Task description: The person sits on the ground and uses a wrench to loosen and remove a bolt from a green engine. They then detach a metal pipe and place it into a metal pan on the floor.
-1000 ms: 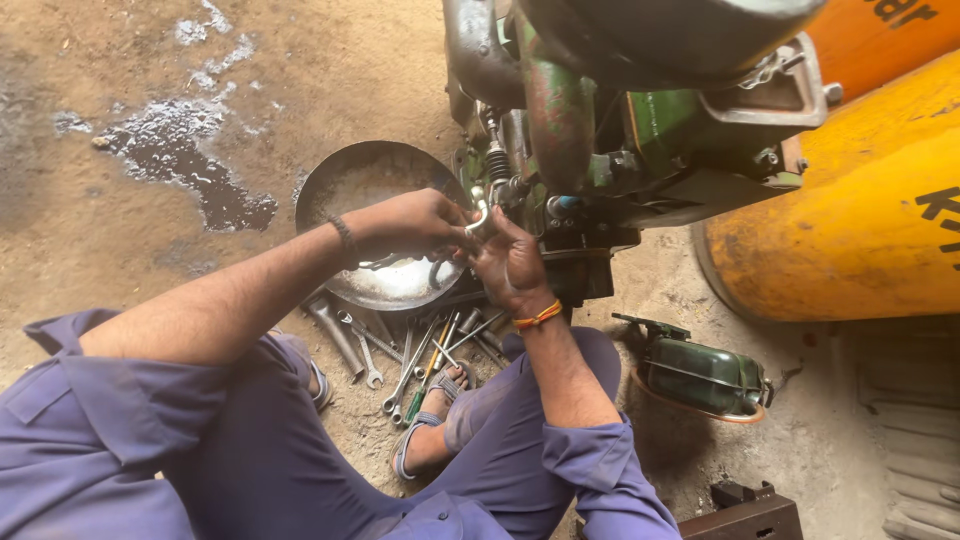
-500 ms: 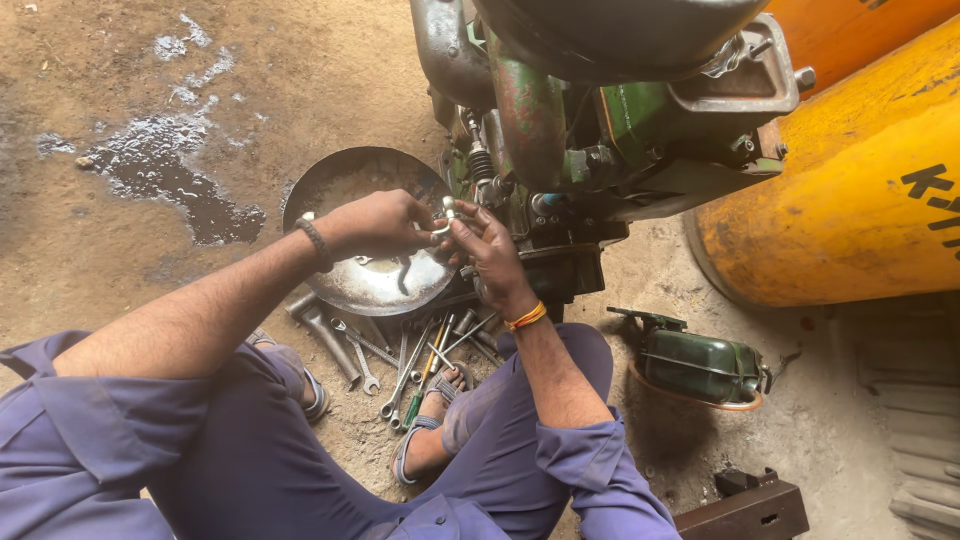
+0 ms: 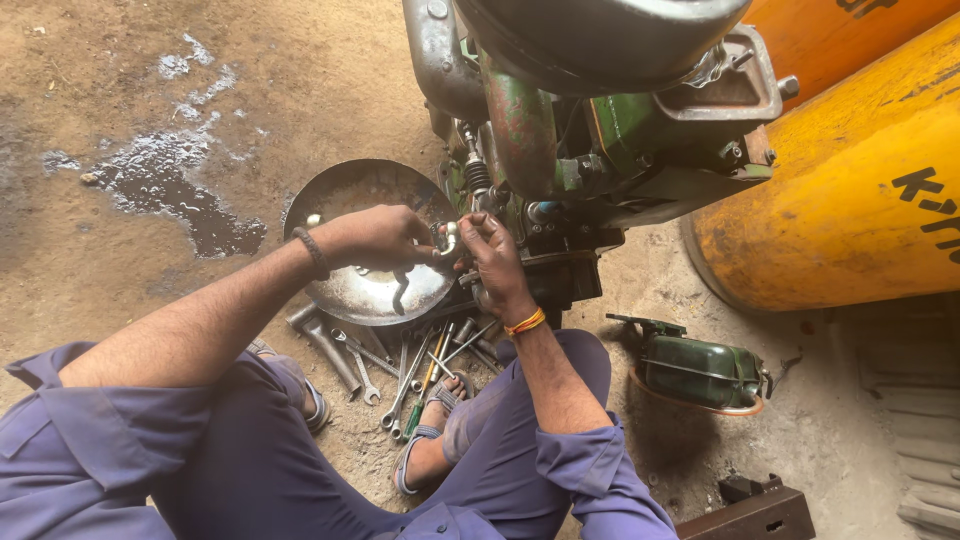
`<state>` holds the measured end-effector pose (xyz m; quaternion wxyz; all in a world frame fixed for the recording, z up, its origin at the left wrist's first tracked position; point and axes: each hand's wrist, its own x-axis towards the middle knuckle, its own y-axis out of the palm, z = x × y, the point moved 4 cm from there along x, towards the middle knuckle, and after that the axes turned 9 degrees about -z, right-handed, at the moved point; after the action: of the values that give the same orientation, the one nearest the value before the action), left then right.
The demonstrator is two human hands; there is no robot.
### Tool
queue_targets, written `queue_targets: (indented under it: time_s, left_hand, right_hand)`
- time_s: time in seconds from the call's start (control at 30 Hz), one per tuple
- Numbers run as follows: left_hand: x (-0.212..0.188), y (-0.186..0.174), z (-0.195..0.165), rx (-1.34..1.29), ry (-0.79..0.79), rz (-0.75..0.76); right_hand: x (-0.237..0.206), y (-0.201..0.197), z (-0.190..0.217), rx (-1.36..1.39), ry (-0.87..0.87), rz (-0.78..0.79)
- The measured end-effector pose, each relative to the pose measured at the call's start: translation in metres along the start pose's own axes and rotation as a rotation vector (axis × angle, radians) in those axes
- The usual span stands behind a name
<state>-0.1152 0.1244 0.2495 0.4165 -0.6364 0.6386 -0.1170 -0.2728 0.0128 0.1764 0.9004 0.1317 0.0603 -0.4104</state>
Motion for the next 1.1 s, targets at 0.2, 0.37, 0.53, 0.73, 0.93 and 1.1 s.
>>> queue_targets:
  time_s: [0.2, 0.37, 0.53, 0.73, 0.93, 1.1]
  left_hand:
    - [0.003, 0.000, 0.000, -0.076, 0.078, -0.056]
    - [0.010, 0.003, 0.010, -0.022, 0.072, -0.083]
    - [0.010, 0.003, 0.011, -0.001, 0.083, -0.098]
    - [0.009, 0.001, 0.009, -0.016, 0.027, -0.066]
    - [0.010, 0.004, 0.010, 0.009, 0.036, -0.062]
    - [0.011, 0.004, 0.013, 0.011, 0.011, -0.072]
  right_hand:
    - [-0.002, 0.002, 0.004, -0.006, -0.059, 0.023]
    - [-0.003, 0.001, 0.001, -0.052, -0.036, 0.018]
    - [-0.005, 0.002, 0.005, -0.052, -0.009, 0.021]
    - [-0.010, 0.007, 0.012, -0.068, -0.032, 0.035]
    - [-0.011, 0.009, 0.013, -0.049, -0.028, 0.040]
    - [-0.010, 0.008, 0.014, -0.073, -0.028, 0.046]
